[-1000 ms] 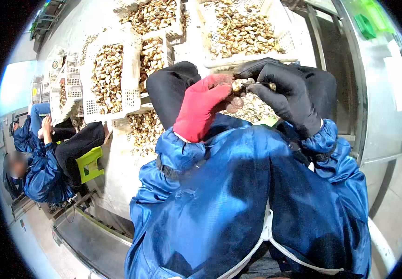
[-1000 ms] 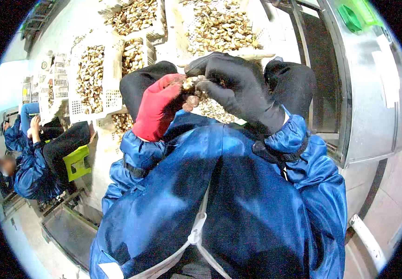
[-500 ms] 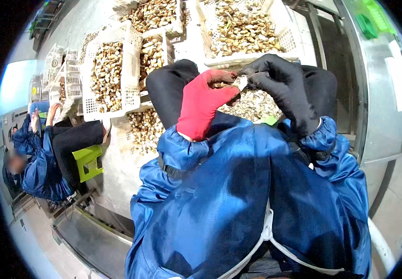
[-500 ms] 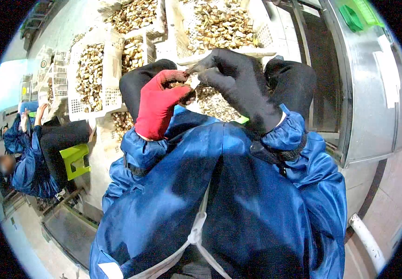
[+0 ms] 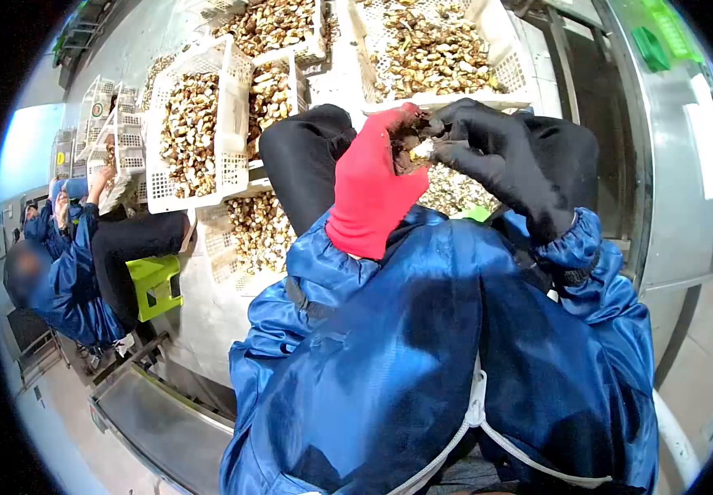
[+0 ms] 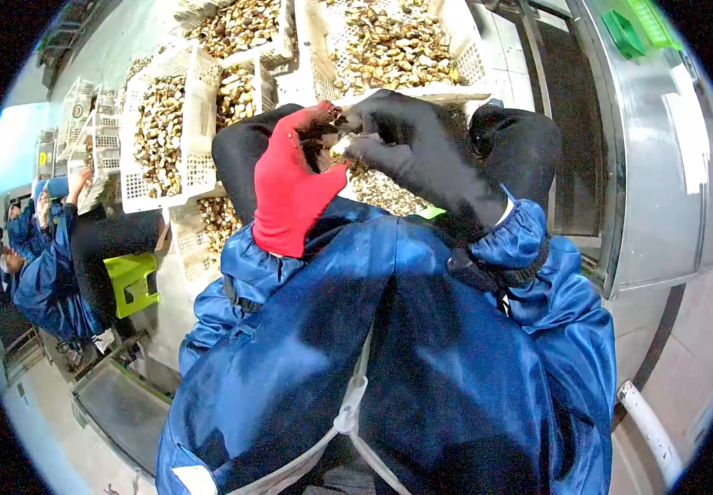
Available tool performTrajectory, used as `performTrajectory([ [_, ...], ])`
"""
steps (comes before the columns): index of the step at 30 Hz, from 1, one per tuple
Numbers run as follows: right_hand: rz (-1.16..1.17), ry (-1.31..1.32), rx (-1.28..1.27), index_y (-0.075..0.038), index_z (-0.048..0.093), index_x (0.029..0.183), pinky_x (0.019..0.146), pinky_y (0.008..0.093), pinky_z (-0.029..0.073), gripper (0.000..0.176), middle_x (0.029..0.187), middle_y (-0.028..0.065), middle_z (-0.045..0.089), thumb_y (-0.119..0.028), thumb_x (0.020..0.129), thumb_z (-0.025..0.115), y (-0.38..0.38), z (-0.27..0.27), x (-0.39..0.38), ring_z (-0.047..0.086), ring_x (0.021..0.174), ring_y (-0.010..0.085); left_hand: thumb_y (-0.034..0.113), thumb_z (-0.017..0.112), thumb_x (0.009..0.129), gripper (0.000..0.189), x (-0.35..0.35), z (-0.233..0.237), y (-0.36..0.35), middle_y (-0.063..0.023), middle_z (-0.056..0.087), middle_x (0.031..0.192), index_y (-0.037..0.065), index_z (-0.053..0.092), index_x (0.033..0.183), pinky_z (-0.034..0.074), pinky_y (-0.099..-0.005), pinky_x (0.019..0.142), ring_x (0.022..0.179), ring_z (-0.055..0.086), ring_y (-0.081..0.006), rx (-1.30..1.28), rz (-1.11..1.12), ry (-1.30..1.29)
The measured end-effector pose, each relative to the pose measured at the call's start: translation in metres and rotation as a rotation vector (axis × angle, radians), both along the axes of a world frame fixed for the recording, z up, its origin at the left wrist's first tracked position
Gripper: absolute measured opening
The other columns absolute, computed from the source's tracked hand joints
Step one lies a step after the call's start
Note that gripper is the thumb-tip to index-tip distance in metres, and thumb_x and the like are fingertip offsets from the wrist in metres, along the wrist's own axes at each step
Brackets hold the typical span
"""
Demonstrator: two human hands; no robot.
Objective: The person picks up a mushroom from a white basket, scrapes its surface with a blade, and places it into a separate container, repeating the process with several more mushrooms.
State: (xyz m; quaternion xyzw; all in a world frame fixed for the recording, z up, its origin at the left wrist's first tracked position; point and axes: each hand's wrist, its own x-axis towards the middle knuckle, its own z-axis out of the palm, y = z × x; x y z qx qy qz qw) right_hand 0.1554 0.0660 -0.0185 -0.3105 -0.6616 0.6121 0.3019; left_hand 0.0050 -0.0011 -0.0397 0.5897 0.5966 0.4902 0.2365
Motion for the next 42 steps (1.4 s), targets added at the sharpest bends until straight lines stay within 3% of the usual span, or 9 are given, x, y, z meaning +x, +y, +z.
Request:
performTrajectory([
  [4, -0.050, -0.149, 0.050, 0.001, 0.055, 0.082, 0.062, 0.0222, 0.042, 0.012, 0.071, 0.0010, 0.054, -0.007, 0.075, 0.060, 0.002, -0.005, 0.003, 0.050, 0.069, 0.0081, -0.002, 0.068, 0.062, 0.054, 0.002, 0.009, -0.001, -0.0090, 0.059, 0.106, 0.001, 0.049, 0.112, 0.046, -0.0232, 0.080, 0.090, 0.057, -0.0132, -0.037, -0.009, 0.044],
  [10, -0.007, -0.043, -0.351, 0.001, 0.060, 0.088, 0.067, 0.0245, 0.045, 0.017, 0.086, 0.0053, 0.061, -0.004, 0.072, 0.061, 0.019, 0.003, 0.014, 0.055, 0.078, 0.0091, -0.003, 0.062, 0.070, 0.042, -0.014, 0.015, 0.000, -0.0062, 0.059, 0.097, 0.000, 0.052, 0.110, 0.047, -0.0224, 0.071, 0.081, 0.056, -0.0100, -0.377, -0.151, -0.733],
  [13, -0.057, -0.283, 0.260, 0.002, 0.060, 0.092, 0.072, 0.0267, 0.045, 0.025, 0.092, 0.0080, 0.059, -0.005, 0.068, 0.063, 0.029, -0.028, 0.024, 0.056, 0.084, 0.0126, -0.002, 0.054, 0.075, 0.036, -0.021, 0.010, 0.001, -0.0083, 0.057, 0.099, -0.002, 0.051, 0.111, 0.046, -0.0243, 0.073, 0.083, 0.055, -0.0110, -0.503, -0.219, -1.000],
  [15, -0.085, -0.269, 0.185, 0.001, 0.061, 0.092, 0.068, 0.0264, 0.041, 0.030, 0.086, 0.0075, 0.054, -0.009, 0.064, 0.064, 0.027, -0.038, 0.032, 0.052, 0.077, 0.0159, 0.000, 0.051, 0.078, 0.032, -0.033, -0.007, -0.001, -0.0089, 0.057, 0.101, -0.002, 0.052, 0.110, 0.047, -0.0257, 0.074, 0.083, 0.055, -0.0119, -0.619, -0.303, -1.312],
  [16, -0.090, -0.313, 0.281, 0.001, 0.061, 0.090, 0.064, 0.0247, 0.040, 0.028, 0.081, 0.0062, 0.053, -0.010, 0.064, 0.062, 0.028, -0.037, 0.039, 0.050, 0.072, 0.0136, 0.005, 0.047, 0.081, 0.031, -0.031, -0.008, -0.003, -0.0083, 0.055, 0.103, -0.001, 0.052, 0.110, 0.047, -0.0271, 0.076, 0.086, 0.054, -0.0143, -0.580, -0.290, -1.234],
  [17, -0.099, -0.357, 0.374, 0.001, 0.061, 0.088, 0.061, 0.0229, 0.038, 0.027, 0.077, 0.0048, 0.052, -0.011, 0.064, 0.061, 0.030, -0.033, 0.043, 0.048, 0.068, 0.0112, 0.006, 0.046, 0.081, 0.031, -0.033, -0.025, -0.004, -0.0065, 0.052, 0.107, 0.000, 0.051, 0.111, 0.046, -0.0278, 0.078, 0.092, 0.053, -0.0162, -0.238, -0.419, -0.572],
  [19, -0.046, -0.454, 0.219, 0.001, 0.060, 0.084, 0.059, 0.0228, 0.038, 0.024, 0.072, 0.0039, 0.051, -0.012, 0.064, 0.059, 0.026, -0.020, 0.046, 0.047, 0.066, 0.0101, 0.008, 0.047, 0.081, 0.033, -0.036, -0.014, -0.005, -0.0068, 0.049, 0.111, 0.000, 0.049, 0.114, 0.046, -0.0288, 0.079, 0.098, 0.051, -0.0172, -0.739, -0.247, -1.198],
  [26, 0.076, -0.532, 0.147, 0.000, 0.059, 0.086, 0.069, 0.0295, 0.044, 0.021, 0.081, 0.0086, 0.058, -0.012, 0.068, 0.058, 0.024, -0.036, 0.060, 0.053, 0.076, 0.0166, 0.011, 0.051, 0.083, 0.029, -0.035, -0.024, 0.006, -0.0087, 0.057, 0.090, 0.002, 0.047, 0.110, 0.040, -0.0236, 0.053, 0.069, 0.050, -0.0158, -0.656, -0.240, -1.422],
  [42, 0.224, -0.701, 0.060, -0.003, 0.056, 0.098, 0.083, 0.0307, 0.043, 0.022, 0.099, 0.0104, 0.054, -0.010, 0.077, 0.059, 0.039, -0.048, 0.063, 0.053, 0.093, 0.0201, 0.003, 0.054, 0.081, 0.028, -0.071, -0.016, 0.017, -0.0097, 0.060, 0.087, -0.003, 0.052, 0.108, 0.046, -0.0243, 0.062, 0.069, 0.057, -0.0154, -0.831, -0.086, -0.829],
])
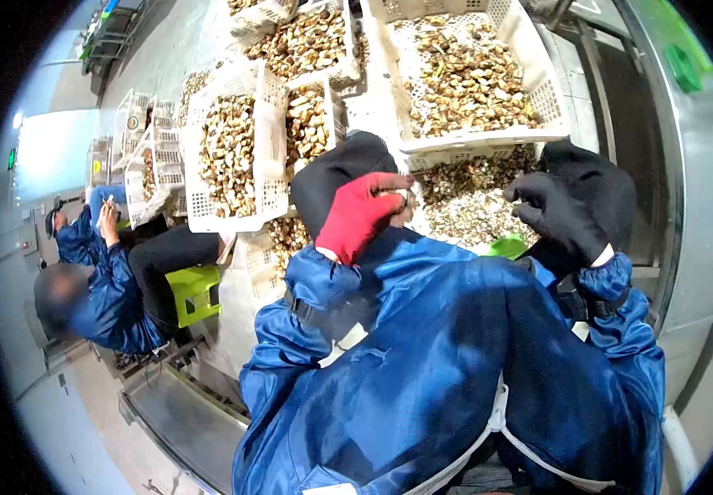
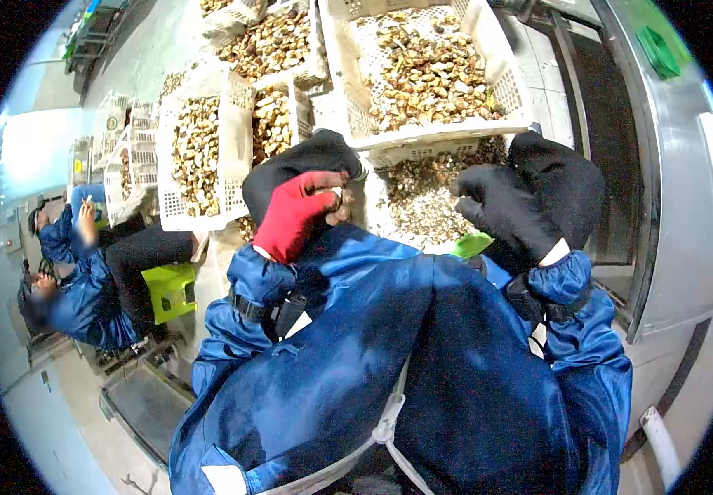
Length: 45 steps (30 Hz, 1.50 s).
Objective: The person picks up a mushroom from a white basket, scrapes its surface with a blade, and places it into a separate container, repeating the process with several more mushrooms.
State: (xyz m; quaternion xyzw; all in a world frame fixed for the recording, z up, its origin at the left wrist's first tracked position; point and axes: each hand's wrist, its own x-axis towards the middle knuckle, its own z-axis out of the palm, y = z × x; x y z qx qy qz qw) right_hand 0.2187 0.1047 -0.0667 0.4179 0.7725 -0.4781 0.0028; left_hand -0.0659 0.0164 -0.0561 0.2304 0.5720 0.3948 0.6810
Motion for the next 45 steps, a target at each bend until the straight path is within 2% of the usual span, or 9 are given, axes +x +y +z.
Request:
performTrajectory([
  [10, -0.113, 0.056, 0.104, -0.001, 0.057, 0.090, 0.075, 0.0350, 0.044, 0.021, 0.087, 0.0148, 0.056, -0.012, 0.073, 0.060, 0.005, 0.009, 0.021, 0.056, 0.083, 0.0272, 0.015, 0.049, 0.087, 0.020, -0.034, -0.007, 0.067, -0.0075, 0.060, 0.084, 0.000, 0.053, 0.100, 0.046, -0.0247, 0.067, 0.072, 0.057, -0.0163, 0.141, 0.100, -0.112],
  [12, -0.104, -0.027, 0.066, -0.001, 0.057, 0.094, 0.079, 0.0335, 0.043, 0.022, 0.091, 0.0145, 0.057, -0.012, 0.074, 0.059, 0.010, 0.018, 0.026, 0.055, 0.087, 0.0258, 0.027, 0.046, 0.090, 0.029, -0.098, -0.011, 0.107, -0.0090, 0.059, 0.089, 0.002, 0.052, 0.102, 0.047, -0.0297, 0.079, 0.088, 0.057, -0.0200, 0.633, -0.138, 0.875],
  [15, -0.144, 0.024, 0.142, 0.000, 0.057, 0.094, 0.078, 0.0337, 0.044, 0.023, 0.090, 0.0152, 0.057, -0.013, 0.075, 0.059, 0.014, 0.008, 0.043, 0.055, 0.087, 0.0265, 0.036, 0.042, 0.090, 0.052, -0.167, 0.029, 0.174, -0.0253, 0.028, 0.133, -0.001, 0.029, 0.123, 0.036, -0.0467, 0.099, 0.121, 0.034, -0.0392, 0.549, 0.590, -0.373],
  [17, -0.196, 0.076, 0.166, 0.000, 0.057, 0.092, 0.074, 0.0340, 0.044, 0.022, 0.086, 0.0146, 0.057, -0.013, 0.074, 0.058, 0.016, 0.009, 0.050, 0.056, 0.083, 0.0256, 0.040, 0.042, 0.089, 0.062, -0.164, 0.024, 0.194, -0.0276, 0.021, 0.135, 0.000, 0.018, 0.131, 0.035, -0.0507, 0.099, 0.119, 0.033, -0.0455, 0.434, 0.669, 0.000],
  [23, -0.370, 0.302, -0.005, 0.000, 0.056, 0.089, 0.071, 0.0348, 0.043, 0.023, 0.081, 0.0137, 0.057, -0.017, 0.073, 0.059, 0.026, -0.005, 0.063, 0.057, 0.079, 0.0264, 0.022, 0.048, 0.089, 0.033, -0.022, -0.025, 0.190, -0.0120, 0.061, 0.099, 0.002, 0.053, 0.114, 0.046, -0.0285, 0.080, 0.090, 0.058, -0.0194, 0.102, -0.049, 0.270],
  [32, -0.522, 0.199, 0.117, 0.001, 0.058, 0.081, 0.068, 0.0259, 0.044, 0.010, 0.079, 0.0072, 0.059, -0.007, 0.075, 0.061, 0.067, 0.003, 0.094, 0.056, 0.075, 0.0145, 0.012, 0.050, 0.086, 0.038, 0.078, -0.134, 0.272, -0.0091, 0.055, 0.111, 0.006, 0.045, 0.124, 0.052, -0.0369, 0.074, 0.085, 0.061, -0.0247, -0.215, -0.572, 0.276],
  [36, -0.765, 0.338, -0.052, 0.002, 0.057, 0.082, 0.070, 0.0266, 0.045, 0.010, 0.080, 0.0096, 0.058, -0.003, 0.073, 0.061, 0.069, -0.016, 0.104, 0.057, 0.077, 0.0146, 0.029, 0.057, 0.083, 0.052, 0.091, -0.194, 0.297, -0.0104, 0.055, 0.105, 0.008, 0.041, 0.127, 0.050, -0.0365, 0.068, 0.085, 0.055, -0.0222, -0.227, -0.742, 0.438],
  [40, -0.678, 0.105, 0.040, 0.001, 0.057, 0.088, 0.072, 0.0284, 0.046, 0.016, 0.084, 0.0112, 0.058, -0.002, 0.073, 0.060, 0.085, -0.020, 0.117, 0.057, 0.080, 0.0164, 0.047, 0.055, 0.079, 0.067, 0.096, -0.245, 0.304, -0.0254, 0.056, 0.106, -0.008, 0.046, 0.116, 0.042, -0.0366, 0.086, 0.098, 0.055, -0.0355, 0.151, -0.948, 1.007],
  [45, -0.633, -0.027, 0.000, 0.000, 0.057, 0.092, 0.072, 0.0303, 0.046, 0.020, 0.086, 0.0120, 0.059, -0.003, 0.073, 0.060, 0.100, -0.018, 0.121, 0.057, 0.082, 0.0196, 0.069, 0.054, 0.066, 0.103, 0.133, -0.218, 0.303, -0.0246, 0.048, 0.119, -0.013, 0.033, 0.126, 0.040, -0.0328, 0.089, 0.101, 0.053, -0.0288, -0.144, -1.069, 0.814],
])
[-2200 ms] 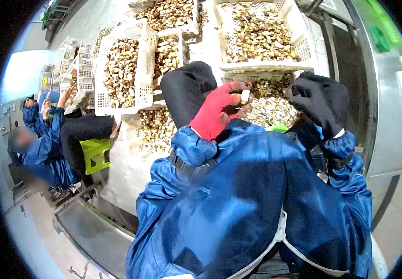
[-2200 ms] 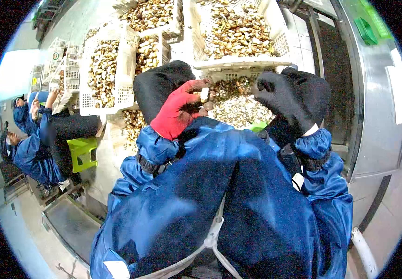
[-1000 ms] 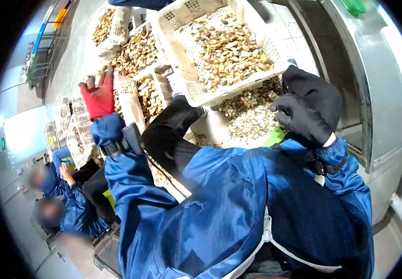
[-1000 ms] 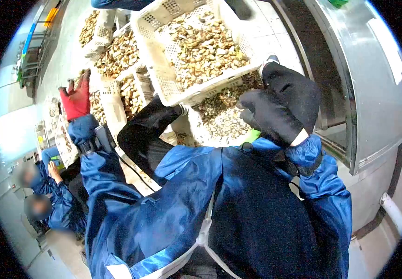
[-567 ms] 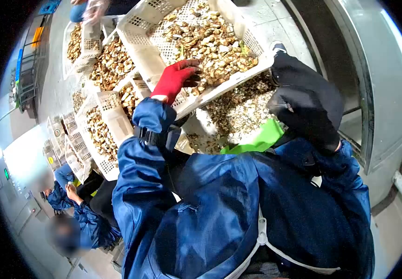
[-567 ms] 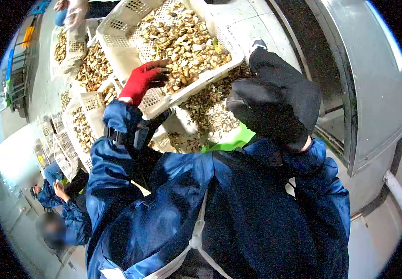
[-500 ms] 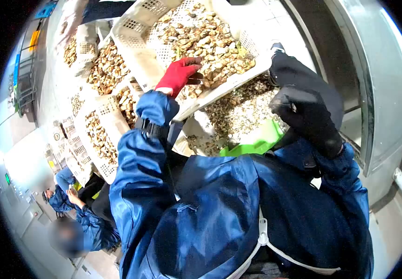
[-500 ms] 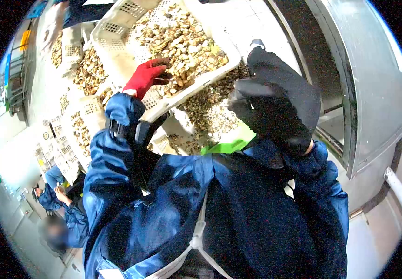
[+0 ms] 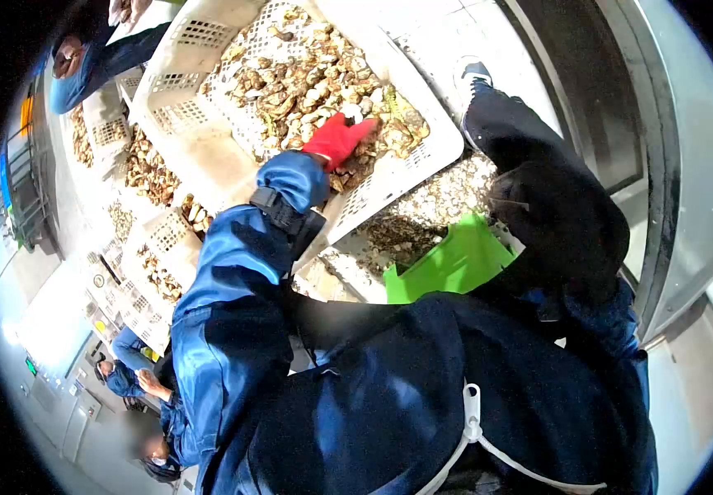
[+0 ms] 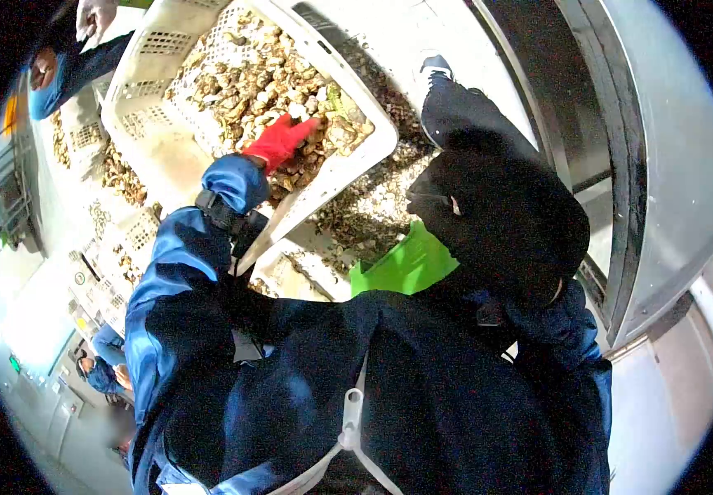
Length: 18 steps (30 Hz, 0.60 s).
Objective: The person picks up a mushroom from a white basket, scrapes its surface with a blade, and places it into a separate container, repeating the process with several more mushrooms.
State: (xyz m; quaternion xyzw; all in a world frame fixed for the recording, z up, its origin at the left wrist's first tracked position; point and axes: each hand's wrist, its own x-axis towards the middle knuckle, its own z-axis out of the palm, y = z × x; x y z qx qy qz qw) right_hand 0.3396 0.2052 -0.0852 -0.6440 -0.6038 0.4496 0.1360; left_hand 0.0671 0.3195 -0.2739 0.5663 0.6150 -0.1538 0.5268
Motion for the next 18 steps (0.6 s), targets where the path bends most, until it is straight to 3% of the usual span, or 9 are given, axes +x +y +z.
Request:
performTrajectory([
  [3, -0.061, 0.171, -0.023, -0.001, 0.058, 0.092, 0.072, 0.0315, 0.047, 0.021, 0.087, 0.0128, 0.059, -0.005, 0.072, 0.061, -0.006, -0.015, 0.001, 0.058, 0.080, 0.0220, 0.063, 0.065, 0.062, 0.113, 0.020, -0.009, -0.006, -0.0236, 0.052, 0.115, -0.018, 0.020, 0.127, 0.042, -0.0304, 0.086, 0.094, 0.057, -0.0248, -0.053, 0.223, -0.102],
  [7, -0.060, 0.176, 0.044, -0.002, 0.059, 0.095, 0.073, 0.0332, 0.047, 0.026, 0.090, 0.0139, 0.059, -0.009, 0.071, 0.064, -0.008, -0.013, -0.004, 0.058, 0.081, 0.0245, 0.045, 0.074, 0.064, 0.109, 0.047, -0.025, -0.009, -0.0166, 0.062, 0.095, -0.019, 0.014, 0.128, 0.047, -0.0311, 0.076, 0.084, 0.059, -0.0223, 0.246, -0.001, -0.248],
  [8, -0.011, 0.099, 0.067, -0.002, 0.059, 0.096, 0.073, 0.0335, 0.047, 0.027, 0.091, 0.0141, 0.059, -0.010, 0.071, 0.064, -0.004, -0.004, -0.008, 0.058, 0.082, 0.0249, 0.032, 0.076, 0.064, 0.101, 0.048, -0.020, -0.006, -0.0118, 0.064, 0.083, -0.016, 0.015, 0.129, 0.048, -0.0281, 0.065, 0.077, 0.059, -0.0179, 0.039, 0.159, -0.412],
  [10, 0.022, 0.035, 0.088, -0.002, 0.058, 0.098, 0.075, 0.0338, 0.047, 0.030, 0.092, 0.0143, 0.059, -0.011, 0.071, 0.065, 0.003, 0.006, -0.010, 0.058, 0.084, 0.0253, 0.019, 0.074, 0.066, 0.089, 0.050, 0.013, 0.005, -0.0063, 0.061, 0.075, -0.013, 0.021, 0.130, 0.046, -0.0255, 0.052, 0.066, 0.057, -0.0131, -0.185, 0.305, -0.409],
  [11, 0.003, 0.051, 0.082, -0.002, 0.058, 0.099, 0.075, 0.0339, 0.047, 0.032, 0.092, 0.0143, 0.059, -0.012, 0.071, 0.066, 0.005, 0.008, -0.010, 0.058, 0.085, 0.0254, 0.010, 0.070, 0.066, 0.074, 0.043, 0.000, 0.005, -0.0048, 0.059, 0.073, -0.005, 0.031, 0.127, 0.042, -0.0250, 0.045, 0.061, 0.054, -0.0110, -0.264, 0.364, -0.561],
  [12, -0.014, 0.071, 0.073, -0.002, 0.057, 0.101, 0.076, 0.0339, 0.046, 0.033, 0.093, 0.0143, 0.059, -0.013, 0.071, 0.066, 0.004, 0.010, -0.010, 0.058, 0.086, 0.0255, 0.010, 0.064, 0.071, 0.056, 0.042, 0.019, 0.006, -0.0064, 0.059, 0.082, 0.002, 0.040, 0.121, 0.043, -0.0250, 0.045, 0.062, 0.054, -0.0125, -0.247, 0.412, -0.516],
  [14, -0.066, 0.116, 0.115, -0.001, 0.057, 0.098, 0.076, 0.0335, 0.046, 0.030, 0.092, 0.0139, 0.059, -0.014, 0.072, 0.066, -0.002, 0.001, -0.009, 0.057, 0.086, 0.0254, 0.014, 0.059, 0.075, 0.045, 0.032, 0.048, 0.014, -0.0076, 0.057, 0.091, 0.006, 0.044, 0.116, 0.044, -0.0251, 0.044, 0.062, 0.055, -0.0141, -0.434, 0.485, -0.721],
  [15, -0.067, 0.120, 0.114, -0.001, 0.057, 0.097, 0.076, 0.0332, 0.046, 0.029, 0.092, 0.0138, 0.059, -0.014, 0.072, 0.066, -0.002, 0.000, -0.010, 0.057, 0.085, 0.0251, 0.016, 0.053, 0.078, 0.041, 0.016, 0.038, 0.013, -0.0093, 0.054, 0.098, 0.006, 0.043, 0.116, 0.046, -0.0259, 0.045, 0.065, 0.057, -0.0165, -0.443, 0.495, -0.807],
  [18, -0.023, 0.122, 0.103, -0.002, 0.057, 0.092, 0.074, 0.0324, 0.045, 0.024, 0.090, 0.0135, 0.059, -0.014, 0.073, 0.066, -0.001, 0.002, -0.015, 0.057, 0.083, 0.0244, 0.020, 0.047, 0.079, 0.046, -0.002, 0.093, 0.007, -0.0134, 0.052, 0.107, 0.006, 0.040, 0.122, 0.048, -0.0262, 0.047, 0.073, 0.058, -0.0186, -0.516, 0.559, -1.069],
])
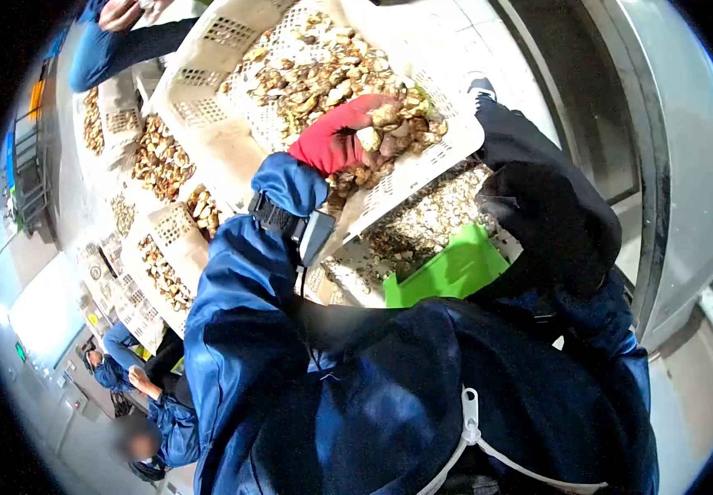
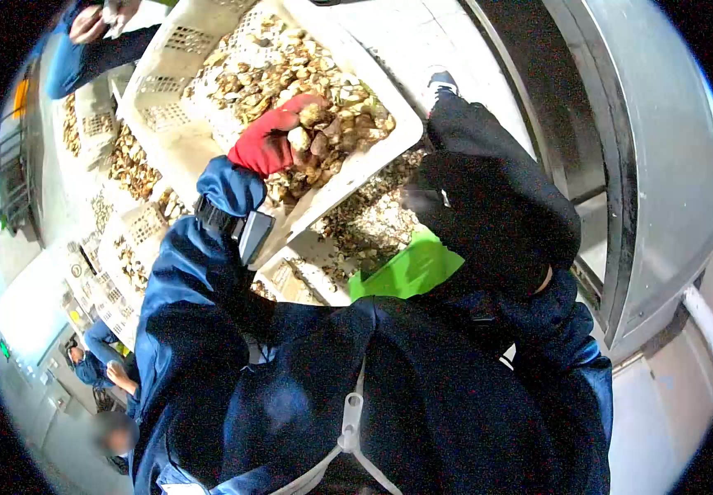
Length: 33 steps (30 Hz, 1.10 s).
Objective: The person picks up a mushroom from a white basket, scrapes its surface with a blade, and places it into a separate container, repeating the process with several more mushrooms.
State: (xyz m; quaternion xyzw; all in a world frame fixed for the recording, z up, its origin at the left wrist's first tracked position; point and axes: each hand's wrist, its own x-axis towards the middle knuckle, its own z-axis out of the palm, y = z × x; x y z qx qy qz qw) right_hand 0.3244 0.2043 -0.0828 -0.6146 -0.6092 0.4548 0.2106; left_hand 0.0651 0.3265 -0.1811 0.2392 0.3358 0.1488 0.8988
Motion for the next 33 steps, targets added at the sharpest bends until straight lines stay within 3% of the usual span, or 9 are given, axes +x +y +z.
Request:
performTrajectory([
  [2, 0.034, 0.006, 0.008, -0.002, 0.057, 0.088, 0.074, 0.0318, 0.045, 0.022, 0.090, 0.0132, 0.058, -0.014, 0.074, 0.066, 0.001, 0.000, -0.004, 0.056, 0.082, 0.0239, 0.017, 0.042, 0.085, 0.043, -0.016, -0.009, -0.014, -0.0175, 0.053, 0.114, -0.001, 0.041, 0.124, 0.053, -0.0381, 0.068, 0.084, 0.060, -0.0313, -0.241, 0.212, -0.277],
  [7, 0.102, 0.013, 0.032, -0.002, 0.056, 0.080, 0.071, 0.0304, 0.044, 0.017, 0.087, 0.0127, 0.058, -0.015, 0.075, 0.067, 0.007, 0.004, -0.025, 0.056, 0.079, 0.0228, 0.031, 0.051, 0.087, 0.049, -0.021, 0.039, -0.056, -0.0203, 0.049, 0.113, 0.002, 0.041, 0.124, 0.050, -0.0289, 0.057, 0.080, 0.058, -0.0282, -0.122, 0.326, -0.265],
  [10, -0.064, 0.657, -0.006, -0.001, 0.053, 0.075, 0.073, 0.0274, 0.043, 0.014, 0.088, 0.0103, 0.058, -0.011, 0.078, 0.063, 0.000, 0.027, -0.053, 0.055, 0.079, 0.0163, 0.038, 0.050, 0.087, 0.053, -0.025, 0.081, -0.095, -0.0188, 0.051, 0.108, 0.000, 0.041, 0.124, 0.045, -0.0233, 0.054, 0.076, 0.055, -0.0210, -0.073, 0.393, -0.176],
  [13, 0.079, 0.580, 0.132, 0.000, 0.053, 0.075, 0.078, 0.0255, 0.042, 0.009, 0.101, 0.0105, 0.058, -0.006, 0.080, 0.058, -0.017, 0.055, -0.079, 0.054, 0.084, 0.0143, 0.036, 0.042, 0.091, 0.046, -0.038, 0.119, -0.142, -0.0081, 0.059, 0.081, 0.000, 0.047, 0.119, 0.039, -0.0207, 0.049, 0.063, 0.052, -0.0120, 0.043, 0.260, -0.061],
  [14, 0.128, 0.559, 0.195, -0.001, 0.053, 0.074, 0.078, 0.0255, 0.042, 0.008, 0.104, 0.0110, 0.057, -0.005, 0.080, 0.057, -0.025, 0.061, -0.088, 0.054, 0.085, 0.0147, 0.036, 0.046, 0.088, 0.041, -0.041, 0.122, -0.155, -0.0084, 0.059, 0.079, 0.000, 0.052, 0.107, 0.041, -0.0201, 0.045, 0.056, 0.052, -0.0106, 0.122, 0.187, -0.073],
  [18, 0.422, 0.464, 0.280, 0.003, 0.055, 0.085, 0.076, 0.0306, 0.044, 0.011, 0.101, 0.0127, 0.057, -0.005, 0.078, 0.056, -0.059, 0.049, -0.110, 0.055, 0.090, 0.0178, 0.021, 0.051, 0.085, 0.028, -0.047, 0.131, -0.205, -0.0059, 0.060, 0.079, -0.001, 0.054, 0.102, 0.042, -0.0202, 0.046, 0.057, 0.053, -0.0087, 0.321, 0.183, 0.331],
  [23, 0.230, 0.460, 0.340, 0.003, 0.052, 0.080, 0.075, 0.0298, 0.044, 0.010, 0.092, 0.0119, 0.059, -0.006, 0.080, 0.055, -0.106, 0.054, -0.138, 0.056, 0.085, 0.0178, 0.010, 0.051, 0.080, 0.042, -0.052, 0.131, -0.264, -0.0080, 0.060, 0.084, -0.002, 0.046, 0.120, 0.044, -0.0227, 0.054, 0.063, 0.055, -0.0115, 0.351, 0.511, 0.296],
  [30, 0.280, 0.244, 0.186, 0.000, 0.054, 0.081, 0.070, 0.0273, 0.044, 0.011, 0.087, 0.0101, 0.059, -0.010, 0.078, 0.059, -0.134, 0.079, -0.158, 0.056, 0.080, 0.0153, 0.012, 0.053, 0.084, 0.034, -0.061, 0.145, -0.292, -0.0084, 0.061, 0.087, -0.002, 0.050, 0.115, 0.045, -0.0233, 0.051, 0.066, 0.056, -0.0124, 0.245, 0.855, 0.165],
  [33, 0.381, 0.196, 0.385, -0.002, 0.057, 0.086, 0.069, 0.0289, 0.044, 0.013, 0.086, 0.0115, 0.057, -0.011, 0.077, 0.060, -0.134, 0.083, -0.166, 0.057, 0.080, 0.0222, 0.016, 0.054, 0.084, 0.033, -0.072, 0.143, -0.297, -0.0093, 0.060, 0.083, -0.004, 0.050, 0.110, 0.041, -0.0234, 0.046, 0.060, 0.054, -0.0123, 0.279, 0.837, 0.233],
])
